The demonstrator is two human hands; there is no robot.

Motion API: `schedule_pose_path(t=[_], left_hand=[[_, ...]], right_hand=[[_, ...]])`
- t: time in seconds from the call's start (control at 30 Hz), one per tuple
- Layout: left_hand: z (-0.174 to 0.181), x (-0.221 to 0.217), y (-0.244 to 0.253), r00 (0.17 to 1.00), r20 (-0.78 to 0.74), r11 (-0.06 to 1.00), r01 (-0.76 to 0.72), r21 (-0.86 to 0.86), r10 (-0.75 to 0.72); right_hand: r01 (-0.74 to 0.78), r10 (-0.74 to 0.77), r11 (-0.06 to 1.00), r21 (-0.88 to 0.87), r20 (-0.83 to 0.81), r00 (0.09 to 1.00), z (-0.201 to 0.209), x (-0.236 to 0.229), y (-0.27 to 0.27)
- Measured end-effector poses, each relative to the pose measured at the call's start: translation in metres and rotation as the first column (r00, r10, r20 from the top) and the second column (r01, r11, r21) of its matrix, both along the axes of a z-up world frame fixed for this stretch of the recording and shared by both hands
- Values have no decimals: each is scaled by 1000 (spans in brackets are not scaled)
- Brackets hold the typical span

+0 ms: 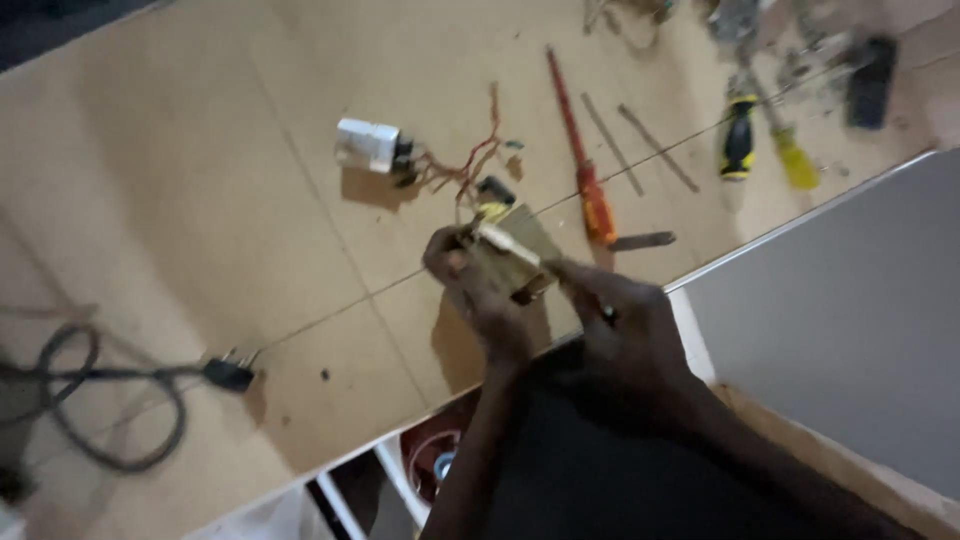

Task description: Cleaning a transformer component using a toothbrush and a small tool to remove dust and debris.

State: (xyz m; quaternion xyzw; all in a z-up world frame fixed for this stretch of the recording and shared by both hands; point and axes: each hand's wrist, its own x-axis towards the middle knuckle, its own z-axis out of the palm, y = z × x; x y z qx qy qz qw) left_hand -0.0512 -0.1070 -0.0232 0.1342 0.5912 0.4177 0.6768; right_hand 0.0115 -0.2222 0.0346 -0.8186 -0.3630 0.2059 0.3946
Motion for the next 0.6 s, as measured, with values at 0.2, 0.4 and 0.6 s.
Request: schedule_pose_path(t=[0.2,0.4,0.6], left_hand=[[17,-19,1,960,-128,912,277,303,-249],[-8,-16,-7,935,-241,751,352,558,-259],[-13,-4,-2,937,-310,717,327,616,-160]], right_hand=[[15,-18,999,-51,-61,998,7,-8,-2],[132,-132,991,24,22,991,16,28,-7],[-67,57,997,-36,-221,974,5,-19,-41]])
